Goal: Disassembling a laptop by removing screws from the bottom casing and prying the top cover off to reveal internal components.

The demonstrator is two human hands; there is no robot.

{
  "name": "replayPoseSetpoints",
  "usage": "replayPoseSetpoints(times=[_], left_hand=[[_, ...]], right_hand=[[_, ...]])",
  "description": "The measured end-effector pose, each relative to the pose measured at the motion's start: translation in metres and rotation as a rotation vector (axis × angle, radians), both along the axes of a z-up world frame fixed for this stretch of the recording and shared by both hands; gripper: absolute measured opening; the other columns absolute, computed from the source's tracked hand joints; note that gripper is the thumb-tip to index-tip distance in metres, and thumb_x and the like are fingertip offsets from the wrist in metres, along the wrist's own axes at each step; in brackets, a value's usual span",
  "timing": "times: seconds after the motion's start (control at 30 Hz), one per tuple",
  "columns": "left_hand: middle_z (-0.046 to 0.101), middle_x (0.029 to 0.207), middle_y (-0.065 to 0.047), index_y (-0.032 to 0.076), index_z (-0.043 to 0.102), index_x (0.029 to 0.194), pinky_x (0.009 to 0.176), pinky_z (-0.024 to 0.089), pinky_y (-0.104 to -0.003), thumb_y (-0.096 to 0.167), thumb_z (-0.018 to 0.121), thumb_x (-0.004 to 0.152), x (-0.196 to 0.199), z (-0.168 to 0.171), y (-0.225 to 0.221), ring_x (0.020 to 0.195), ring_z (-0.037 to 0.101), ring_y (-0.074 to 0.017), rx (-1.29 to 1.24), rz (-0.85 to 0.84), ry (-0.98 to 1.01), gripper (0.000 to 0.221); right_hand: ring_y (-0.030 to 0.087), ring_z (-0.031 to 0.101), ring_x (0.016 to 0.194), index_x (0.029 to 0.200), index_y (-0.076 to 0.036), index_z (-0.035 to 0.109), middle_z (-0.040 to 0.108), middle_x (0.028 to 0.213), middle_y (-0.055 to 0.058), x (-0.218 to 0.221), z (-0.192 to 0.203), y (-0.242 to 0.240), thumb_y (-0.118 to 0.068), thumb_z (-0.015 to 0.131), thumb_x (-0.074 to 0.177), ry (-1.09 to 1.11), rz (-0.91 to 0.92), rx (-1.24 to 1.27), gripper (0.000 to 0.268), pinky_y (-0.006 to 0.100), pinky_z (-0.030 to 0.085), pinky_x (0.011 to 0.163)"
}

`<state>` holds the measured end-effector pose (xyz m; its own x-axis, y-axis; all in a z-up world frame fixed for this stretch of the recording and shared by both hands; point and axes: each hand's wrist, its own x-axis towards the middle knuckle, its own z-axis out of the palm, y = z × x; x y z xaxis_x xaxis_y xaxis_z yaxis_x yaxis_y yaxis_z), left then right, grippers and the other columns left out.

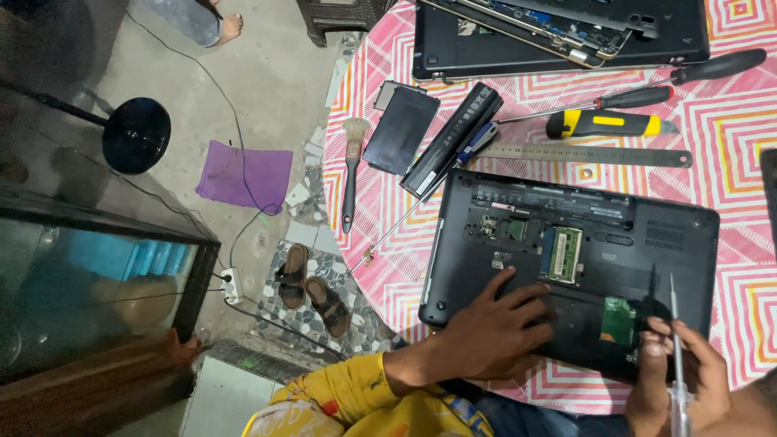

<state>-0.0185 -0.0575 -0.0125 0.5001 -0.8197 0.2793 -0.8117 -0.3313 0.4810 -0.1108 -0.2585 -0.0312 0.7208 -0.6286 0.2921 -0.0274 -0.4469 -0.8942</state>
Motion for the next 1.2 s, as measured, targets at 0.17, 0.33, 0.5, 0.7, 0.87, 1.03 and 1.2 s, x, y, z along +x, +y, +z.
replayPoseSetpoints(times=[0.17, 0.33, 0.5, 0.7, 0.87, 1.03, 1.2], left_hand=[[0.061, 0.121, -0.012, 0.01, 0.062, 0.107, 0.12, 0.03, -0.064, 0.033, 0.062, 0.093, 0.002, 0.004, 0.0, 0.138, 0.051, -0.0346, 0.019, -0.001, -0.028, 0.028], [0.06, 0.124, -0.011, 0.009, 0.061, 0.108, 0.12, 0.03, -0.063, 0.035, 0.067, 0.087, 0.0, 0.005, -0.001, 0.14, 0.049, -0.0349, 0.026, 0.007, -0.018, 0.034], [0.06, 0.129, -0.011, 0.01, 0.064, 0.11, 0.121, 0.028, -0.061, 0.038, 0.06, 0.09, 0.001, 0.009, -0.004, 0.139, 0.048, -0.0336, 0.056, -0.005, 0.043, 0.034], [0.058, 0.127, -0.014, 0.008, 0.069, 0.101, 0.105, 0.036, -0.052, 0.039, 0.052, 0.095, 0.01, 0.014, -0.009, 0.127, 0.052, -0.034, -0.026, 0.01, 0.098, 0.035], [0.056, 0.114, -0.016, 0.005, 0.064, 0.098, 0.085, 0.041, -0.048, 0.031, 0.066, 0.09, 0.026, 0.022, -0.009, 0.107, 0.052, -0.0356, -0.001, 0.195, -0.003, 0.027], [0.055, 0.11, -0.012, 0.008, 0.063, 0.1, 0.082, 0.038, -0.045, 0.031, 0.066, 0.09, 0.027, 0.019, -0.006, 0.101, 0.05, -0.0313, 0.006, 0.181, 0.011, 0.025], [0.057, 0.112, -0.015, 0.005, 0.065, 0.1, 0.084, 0.039, -0.044, 0.034, 0.063, 0.092, 0.028, 0.018, -0.009, 0.103, 0.052, -0.0312, -0.006, 0.211, 0.027, 0.029]], right_hand=[[0.035, 0.058, 0.113, 0.144, 0.023, 0.044, 0.057, 0.134, 0.036, -0.005, 0.011, -0.007, -0.007, 0.051, 0.113, 0.082, 0.142, 0.059, 0.044, 0.037, 0.044, 0.103], [0.033, 0.059, 0.109, 0.142, 0.023, 0.046, 0.058, 0.132, 0.035, 0.0, 0.012, 0.001, -0.008, 0.05, 0.118, 0.021, 0.104, 0.062, 0.04, 0.036, 0.045, 0.103], [0.034, 0.061, 0.107, 0.14, 0.022, 0.047, 0.06, 0.13, 0.035, 0.004, 0.019, 0.008, -0.013, 0.051, 0.12, 0.015, 0.073, 0.009, 0.041, 0.036, 0.046, 0.1], [0.034, 0.062, 0.102, 0.138, 0.02, 0.05, 0.061, 0.127, 0.035, 0.003, -0.003, -0.001, -0.016, 0.057, 0.118, -0.061, 0.047, 0.054, 0.041, 0.036, 0.049, 0.098], [0.037, 0.062, 0.101, 0.137, 0.023, 0.049, 0.06, 0.127, 0.038, 0.002, -0.004, -0.003, -0.01, 0.055, 0.118, -0.078, 0.064, 0.037, 0.038, 0.039, 0.05, 0.097], [0.035, 0.06, 0.104, 0.14, 0.023, 0.048, 0.06, 0.128, 0.036, -0.006, -0.014, -0.02, -0.007, 0.053, 0.117, 0.05, 0.098, 0.035, 0.039, 0.039, 0.049, 0.098], [0.036, 0.063, 0.099, 0.136, 0.027, 0.051, 0.062, 0.123, 0.038, -0.001, -0.003, -0.006, -0.002, 0.053, 0.119, -0.063, 0.087, -0.056, 0.033, 0.041, 0.052, 0.095]])
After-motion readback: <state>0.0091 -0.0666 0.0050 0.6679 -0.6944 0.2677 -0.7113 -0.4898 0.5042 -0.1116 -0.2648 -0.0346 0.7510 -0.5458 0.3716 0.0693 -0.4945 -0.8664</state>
